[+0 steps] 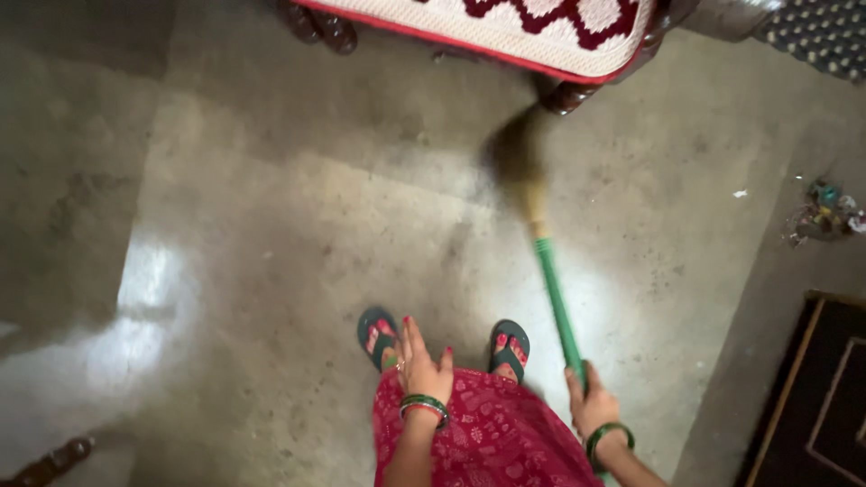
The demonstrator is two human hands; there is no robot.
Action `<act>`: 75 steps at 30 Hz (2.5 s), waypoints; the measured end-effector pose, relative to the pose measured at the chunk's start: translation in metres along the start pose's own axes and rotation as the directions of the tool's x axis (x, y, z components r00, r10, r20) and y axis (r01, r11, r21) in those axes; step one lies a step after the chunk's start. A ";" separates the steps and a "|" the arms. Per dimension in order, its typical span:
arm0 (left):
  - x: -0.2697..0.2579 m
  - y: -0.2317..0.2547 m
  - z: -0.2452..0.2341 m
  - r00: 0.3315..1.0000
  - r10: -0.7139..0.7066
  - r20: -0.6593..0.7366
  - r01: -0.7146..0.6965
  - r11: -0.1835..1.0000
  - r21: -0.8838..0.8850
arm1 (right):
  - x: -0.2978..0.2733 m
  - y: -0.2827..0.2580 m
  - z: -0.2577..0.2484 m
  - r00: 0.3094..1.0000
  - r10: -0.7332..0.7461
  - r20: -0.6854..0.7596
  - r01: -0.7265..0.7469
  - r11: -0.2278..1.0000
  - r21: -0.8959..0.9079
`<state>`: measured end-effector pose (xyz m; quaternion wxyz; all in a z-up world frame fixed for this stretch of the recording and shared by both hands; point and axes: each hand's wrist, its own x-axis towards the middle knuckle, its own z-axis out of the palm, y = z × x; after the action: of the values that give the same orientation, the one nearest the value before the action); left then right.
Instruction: The person sweeps debris across a floor using a broom, moving a floor mat and a cricket bat to reach the edges, and then collects the material into a blue dustpan.
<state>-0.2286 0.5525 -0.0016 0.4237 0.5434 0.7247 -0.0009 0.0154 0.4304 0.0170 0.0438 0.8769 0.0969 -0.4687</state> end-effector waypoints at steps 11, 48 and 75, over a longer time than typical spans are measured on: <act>0.087 -0.068 -0.087 0.993 0.050 0.107 -0.074 0.970 0.232 | -0.052 -0.200 0.097 0.850 -0.189 0.492 0.437 0.774 -0.457; 0.228 -0.109 -0.200 0.991 -0.071 0.116 0.017 0.912 0.410 | -0.024 -0.359 0.167 0.888 -0.243 0.390 0.372 0.878 -0.302; 0.199 -0.044 -0.134 0.977 0.060 0.205 -0.150 0.877 0.456 | -0.016 -0.278 0.137 0.915 -0.255 0.313 0.269 0.963 -0.001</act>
<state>-0.3551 0.7525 -0.0583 0.3445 0.6658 0.6298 -0.2035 -0.1629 0.6768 -0.0420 0.0145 0.7704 0.2157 -0.5998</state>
